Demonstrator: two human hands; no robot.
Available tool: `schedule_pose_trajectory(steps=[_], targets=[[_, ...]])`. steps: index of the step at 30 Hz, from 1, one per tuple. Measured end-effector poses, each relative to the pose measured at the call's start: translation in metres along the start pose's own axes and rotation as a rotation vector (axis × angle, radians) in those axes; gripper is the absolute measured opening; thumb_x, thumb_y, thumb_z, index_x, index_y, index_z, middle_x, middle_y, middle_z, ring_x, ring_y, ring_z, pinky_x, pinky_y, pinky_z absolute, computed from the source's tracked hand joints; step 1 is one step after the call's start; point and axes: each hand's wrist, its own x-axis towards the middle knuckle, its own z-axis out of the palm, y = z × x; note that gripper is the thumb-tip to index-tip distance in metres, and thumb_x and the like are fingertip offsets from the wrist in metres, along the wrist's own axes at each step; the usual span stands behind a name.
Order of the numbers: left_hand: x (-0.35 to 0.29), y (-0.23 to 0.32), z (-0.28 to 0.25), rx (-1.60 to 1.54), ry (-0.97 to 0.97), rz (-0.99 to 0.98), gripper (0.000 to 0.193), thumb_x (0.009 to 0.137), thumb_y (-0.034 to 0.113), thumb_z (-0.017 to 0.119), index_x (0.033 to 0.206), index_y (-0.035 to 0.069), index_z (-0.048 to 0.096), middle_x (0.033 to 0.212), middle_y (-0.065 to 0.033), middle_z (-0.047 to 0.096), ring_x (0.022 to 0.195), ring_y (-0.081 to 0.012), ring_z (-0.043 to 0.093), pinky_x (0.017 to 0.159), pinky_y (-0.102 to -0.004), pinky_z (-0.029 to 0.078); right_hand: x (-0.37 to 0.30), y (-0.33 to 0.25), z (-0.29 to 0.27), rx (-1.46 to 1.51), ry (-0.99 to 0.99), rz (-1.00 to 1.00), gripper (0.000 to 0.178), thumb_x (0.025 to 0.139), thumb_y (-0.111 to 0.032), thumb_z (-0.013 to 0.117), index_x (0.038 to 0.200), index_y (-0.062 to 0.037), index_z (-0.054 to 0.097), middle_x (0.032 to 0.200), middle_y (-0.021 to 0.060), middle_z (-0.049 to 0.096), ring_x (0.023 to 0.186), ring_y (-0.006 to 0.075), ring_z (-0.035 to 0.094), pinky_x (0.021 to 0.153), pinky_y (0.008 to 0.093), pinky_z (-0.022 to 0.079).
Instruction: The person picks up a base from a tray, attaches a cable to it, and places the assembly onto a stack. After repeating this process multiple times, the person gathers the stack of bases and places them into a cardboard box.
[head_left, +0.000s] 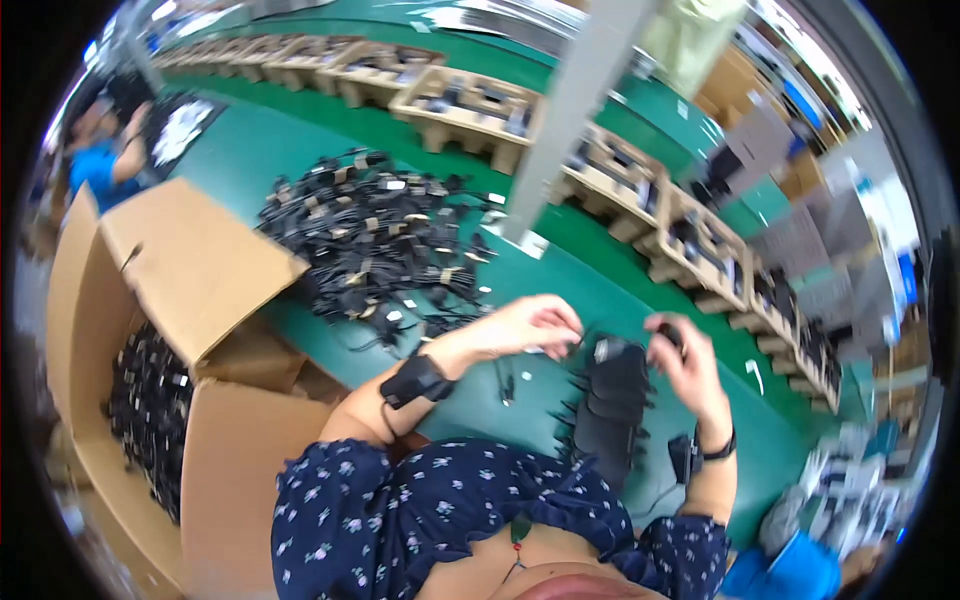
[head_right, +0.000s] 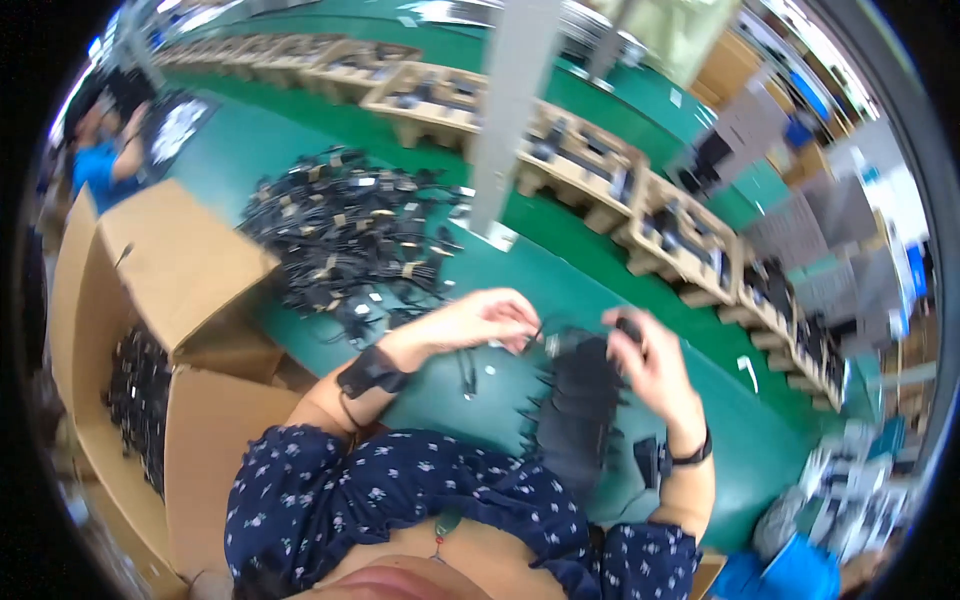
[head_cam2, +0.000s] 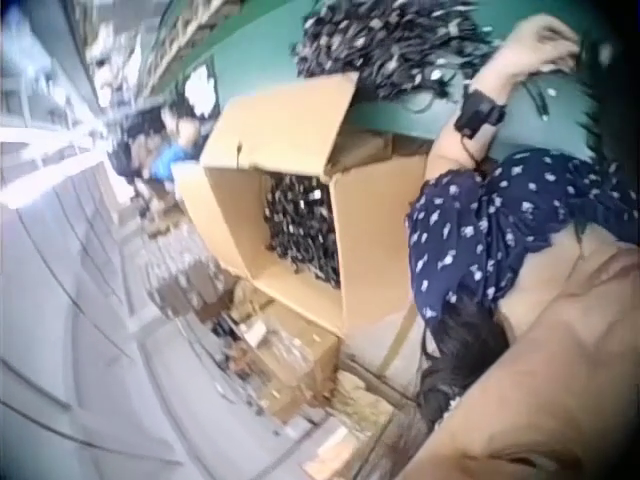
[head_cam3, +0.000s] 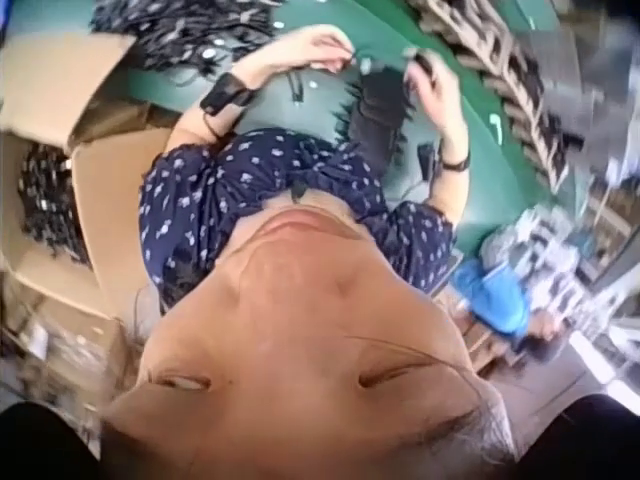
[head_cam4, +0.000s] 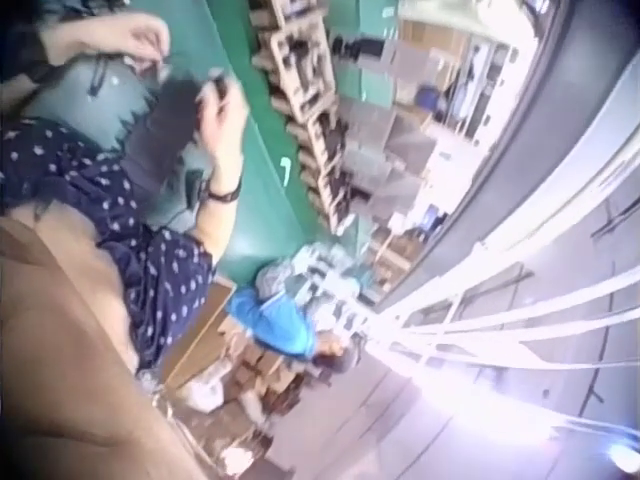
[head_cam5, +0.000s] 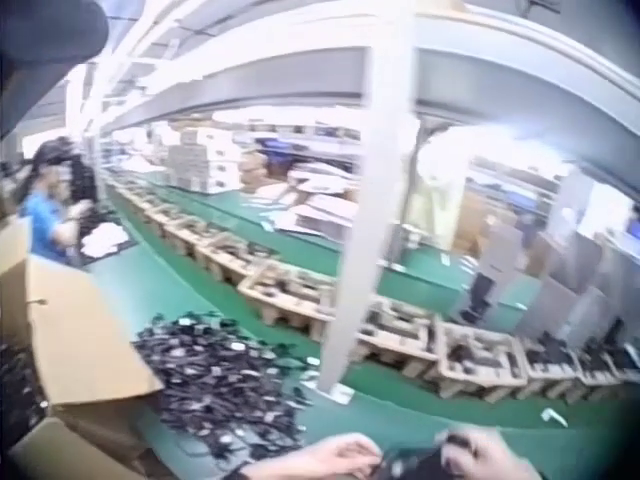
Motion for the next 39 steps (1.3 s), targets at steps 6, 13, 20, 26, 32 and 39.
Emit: schedule_pose_trajectory(steps=[6, 13, 20, 26, 32, 39], targets=[[-0.007, -0.001, -0.012, 0.12, 0.13, -0.017, 0.019, 0.092, 0.011, 0.055, 0.109, 0.002, 0.052, 0.104, -0.011, 0.062, 0.087, -0.0162, 0.061, 0.078, -0.0287, 0.051, 0.026, 0.049, -0.067, -0.092, 0.567, -0.158, 0.028, 0.095, -0.015, 0.051, 0.12, -0.0026, 0.053, 0.083, -0.0022, 0.052, 0.072, 0.0052, 0.045, 0.063, 0.0199, 0.038], [0.004, -0.008, -0.008, 0.187, 0.118, -0.088, 0.016, 0.093, 0.008, 0.051, 0.108, 0.002, 0.053, 0.102, -0.0107, 0.062, 0.084, -0.0145, 0.06, 0.077, -0.027, 0.049, 0.034, 0.114, -0.139, -0.657, 0.952, 0.057, 0.027, 0.092, -0.021, 0.053, 0.111, -0.0018, 0.056, 0.101, 0.0161, 0.063, 0.086, 0.0259, 0.062, 0.074, 0.0341, 0.048], [0.002, -0.005, -0.007, 0.249, 0.17, -0.099, 0.016, 0.093, 0.006, 0.051, 0.107, 0.0, 0.052, 0.101, -0.0117, 0.063, 0.082, -0.0152, 0.061, 0.072, -0.0256, 0.049, 0.063, 0.156, -0.183, -1.145, 1.125, 0.111, 0.026, 0.089, -0.024, 0.055, 0.102, -0.0015, 0.056, 0.095, 0.0171, 0.062, 0.087, 0.0333, 0.062, 0.073, 0.0414, 0.051], [0.002, -0.007, -0.01, 0.232, 0.183, -0.102, 0.015, 0.092, 0.005, 0.052, 0.106, 0.0, 0.053, 0.099, -0.0107, 0.063, 0.08, -0.0143, 0.06, 0.071, -0.025, 0.049, 0.065, 0.178, -0.204, -1.286, 0.971, 0.268, 0.014, 0.079, -0.01, 0.056, 0.091, -0.0016, 0.055, 0.089, 0.0153, 0.061, 0.084, 0.0305, 0.062, 0.07, 0.0382, 0.053], [0.001, -0.007, -0.014, 0.245, 0.172, -0.088, 0.017, 0.091, 0.005, 0.052, 0.107, -0.001, 0.052, 0.1, -0.0123, 0.063, 0.081, -0.0158, 0.06, 0.07, -0.0256, 0.048, 0.065, 0.198, -0.192, -1.343, 0.654, 0.326, 0.014, 0.081, -0.007, 0.051, 0.093, -0.002, 0.057, 0.089, 0.0158, 0.063, 0.085, 0.0317, 0.063, 0.072, 0.0415, 0.052], [0.0, -0.006, -0.013, 0.267, 0.209, -0.106, 0.014, 0.092, 0.005, 0.052, 0.106, 0.001, 0.054, 0.097, -0.0079, 0.064, 0.079, -0.0117, 0.059, 0.07, -0.0239, 0.048, 0.088, 0.204, -0.198, -1.363, 0.345, 0.477, 0.017, 0.082, -0.01, 0.051, 0.091, -0.0055, 0.065, 0.087, 0.0159, 0.066, 0.085, 0.0312, 0.066, 0.073, 0.0407, 0.053]])
